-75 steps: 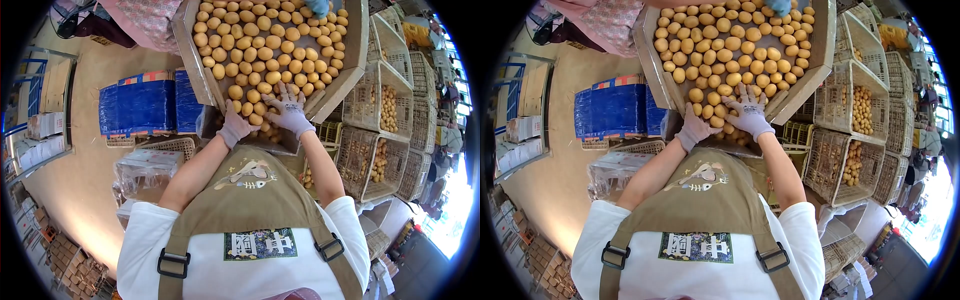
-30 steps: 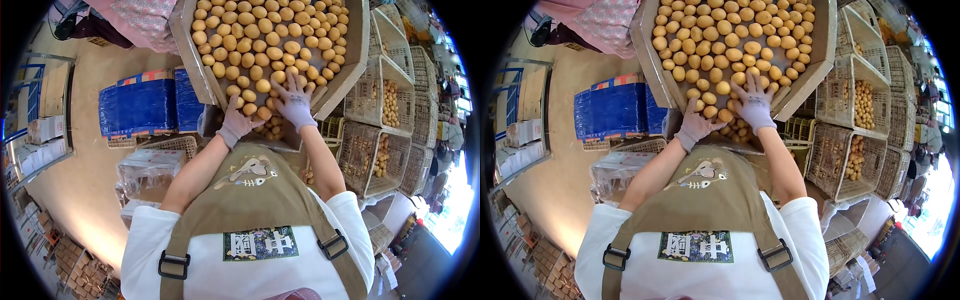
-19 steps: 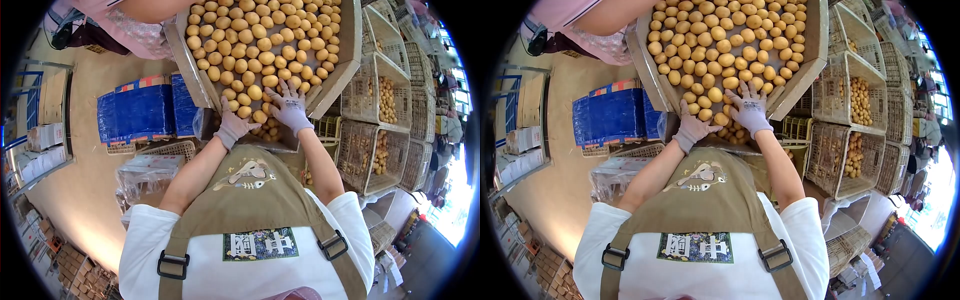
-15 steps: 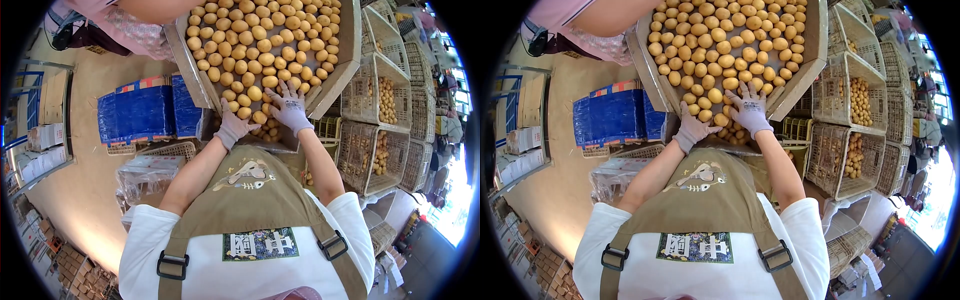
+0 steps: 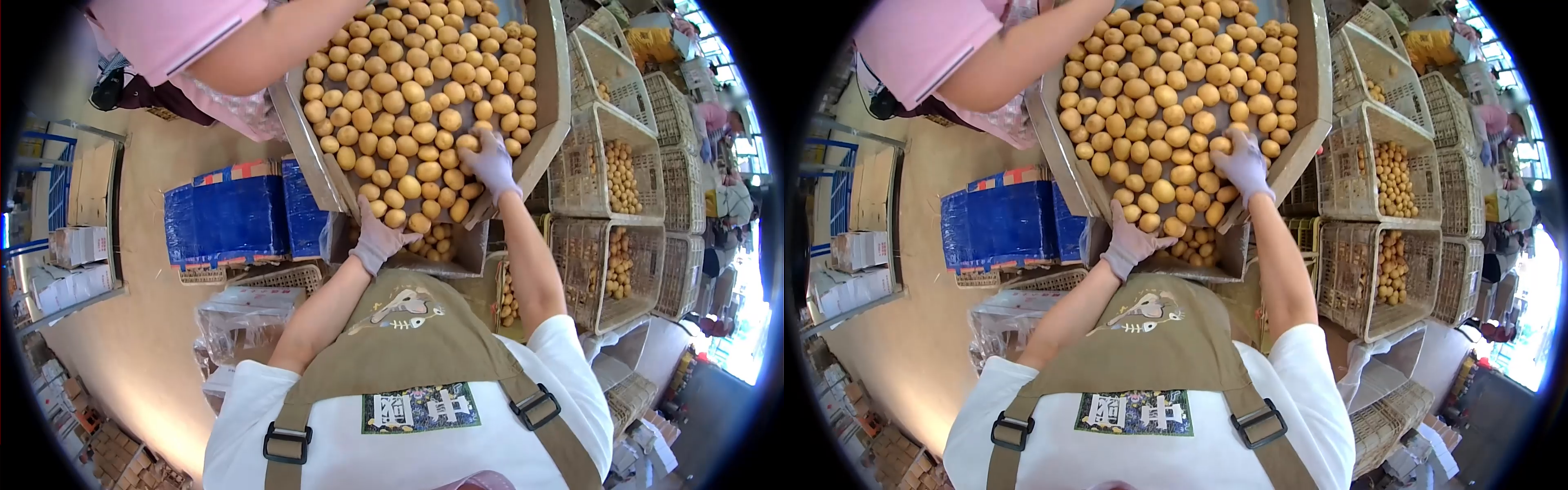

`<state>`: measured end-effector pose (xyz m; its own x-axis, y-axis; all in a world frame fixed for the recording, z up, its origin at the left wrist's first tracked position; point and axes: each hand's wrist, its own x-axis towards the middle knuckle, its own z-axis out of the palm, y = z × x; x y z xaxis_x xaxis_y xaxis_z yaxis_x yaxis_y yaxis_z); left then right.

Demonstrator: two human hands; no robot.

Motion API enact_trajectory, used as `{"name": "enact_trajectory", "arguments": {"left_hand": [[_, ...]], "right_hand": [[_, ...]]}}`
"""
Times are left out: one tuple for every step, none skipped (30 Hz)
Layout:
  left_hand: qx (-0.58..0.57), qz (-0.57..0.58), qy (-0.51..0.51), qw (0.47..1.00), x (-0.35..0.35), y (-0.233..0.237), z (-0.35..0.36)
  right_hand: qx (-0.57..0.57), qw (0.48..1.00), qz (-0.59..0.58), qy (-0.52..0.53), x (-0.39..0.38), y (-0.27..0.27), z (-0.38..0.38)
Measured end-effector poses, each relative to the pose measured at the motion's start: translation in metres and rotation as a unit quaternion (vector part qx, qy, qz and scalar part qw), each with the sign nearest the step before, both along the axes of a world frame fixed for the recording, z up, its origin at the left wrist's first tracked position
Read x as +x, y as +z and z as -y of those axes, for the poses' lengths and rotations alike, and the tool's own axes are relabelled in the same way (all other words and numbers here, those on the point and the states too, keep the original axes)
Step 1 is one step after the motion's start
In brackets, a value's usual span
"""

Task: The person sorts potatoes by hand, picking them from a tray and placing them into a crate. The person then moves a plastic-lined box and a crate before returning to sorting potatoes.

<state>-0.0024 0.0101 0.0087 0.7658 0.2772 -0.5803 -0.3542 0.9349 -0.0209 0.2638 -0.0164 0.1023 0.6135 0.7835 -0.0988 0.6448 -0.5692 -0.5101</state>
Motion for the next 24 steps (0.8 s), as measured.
{"name": "enact_trajectory", "arguments": {"left_hand": [[-0.023, -0.022, 0.007, 0.999, 0.001, 0.002, -0.001], [-0.047, -0.044, 0.014, 0.998, 0.003, 0.003, -0.001], [-0.055, -0.042, 0.012, 0.998, 0.003, 0.003, -0.001], [-0.056, -0.048, 0.014, 0.997, 0.003, 0.004, 0.000], [-0.055, -0.054, 0.014, 0.997, 0.005, 0.005, -0.001], [-0.054, -0.061, 0.012, 0.997, 0.005, 0.006, -0.002], [-0.049, -0.054, 0.006, 0.997, 0.004, 0.006, -0.002], [-0.043, -0.046, 0.001, 0.998, 0.004, 0.005, -0.002], [-0.038, -0.038, -0.004, 0.999, 0.004, 0.007, -0.003], [-0.030, -0.037, -0.010, 0.999, 0.005, 0.009, -0.003], [-0.023, -0.036, -0.015, 0.999, 0.005, 0.010, -0.003], [-0.015, -0.035, -0.018, 0.999, 0.004, 0.010, -0.003], [-0.005, -0.018, -0.023, 1.000, 0.002, 0.007, -0.003], [0.006, -0.001, -0.028, 1.000, 0.001, 0.003, -0.003], [0.016, 0.016, -0.033, 0.999, 0.000, 0.003, -0.003], [0.009, 0.006, -0.030, 0.999, 0.000, 0.004, -0.003], [0.002, -0.003, -0.028, 1.000, 0.001, 0.004, -0.002], [-0.004, -0.012, -0.025, 1.000, 0.002, 0.004, -0.003], [-0.002, -0.012, -0.026, 1.000, 0.003, 0.005, -0.002], [-0.001, -0.013, -0.026, 1.000, 0.001, 0.006, -0.002], [0.001, -0.012, -0.026, 1.000, 0.002, 0.008, -0.002], [0.001, -0.013, -0.026, 1.000, 0.003, 0.010, -0.003], [0.000, -0.015, -0.026, 1.000, 0.003, 0.012, -0.002], [-0.001, -0.017, -0.025, 1.000, 0.003, 0.012, -0.002]], "right_hand": [[0.055, 0.998, -0.031, -0.011, -0.005, 0.004, 0.006], [0.108, 0.992, -0.063, -0.021, -0.012, 0.008, 0.011], [0.150, 0.978, -0.140, -0.033, -0.017, 0.008, 0.016], [0.189, 0.956, -0.218, -0.048, -0.023, 0.006, 0.022], [0.231, 0.926, -0.293, -0.063, -0.028, 0.006, 0.025], [0.237, 0.927, -0.288, -0.052, -0.036, 0.011, 0.030], [0.243, 0.927, -0.282, -0.042, -0.045, 0.023, 0.033], [0.250, 0.928, -0.275, -0.032, -0.051, 0.031, 0.034], [0.268, 0.921, -0.281, -0.032, -0.055, 0.032, 0.036], [0.271, 0.930, -0.248, -0.026, -0.056, 0.034, 0.038], [0.272, 0.938, -0.216, -0.019, -0.058, 0.035, 0.041], [0.273, 0.944, -0.183, -0.011, -0.061, 0.039, 0.041], [0.272, 0.952, -0.142, 0.002, -0.063, 0.045, 0.042], [0.259, 0.956, -0.134, 0.005, -0.065, 0.051, 0.044], [0.246, 0.961, -0.126, 0.008, -0.067, 0.057, 0.045], [0.233, 0.965, -0.116, 0.012, -0.068, 0.060, 0.046], [0.250, 0.957, -0.148, 0.010, -0.067, 0.058, 0.047], [0.267, 0.947, -0.178, 0.008, -0.066, 0.055, 0.047], [0.284, 0.936, -0.208, 0.007, -0.065, 0.054, 0.047], [0.287, 0.909, -0.300, -0.022, -0.066, 0.054, 0.050], [0.289, 0.874, -0.388, -0.049, -0.068, 0.060, 0.051], [0.289, 0.829, -0.472, -0.076, -0.070, 0.063, 0.050], [0.311, 0.840, -0.442, -0.040, -0.072, 0.060, 0.048], [0.309, 0.851, -0.423, -0.036, -0.075, 0.063, 0.046]]}}
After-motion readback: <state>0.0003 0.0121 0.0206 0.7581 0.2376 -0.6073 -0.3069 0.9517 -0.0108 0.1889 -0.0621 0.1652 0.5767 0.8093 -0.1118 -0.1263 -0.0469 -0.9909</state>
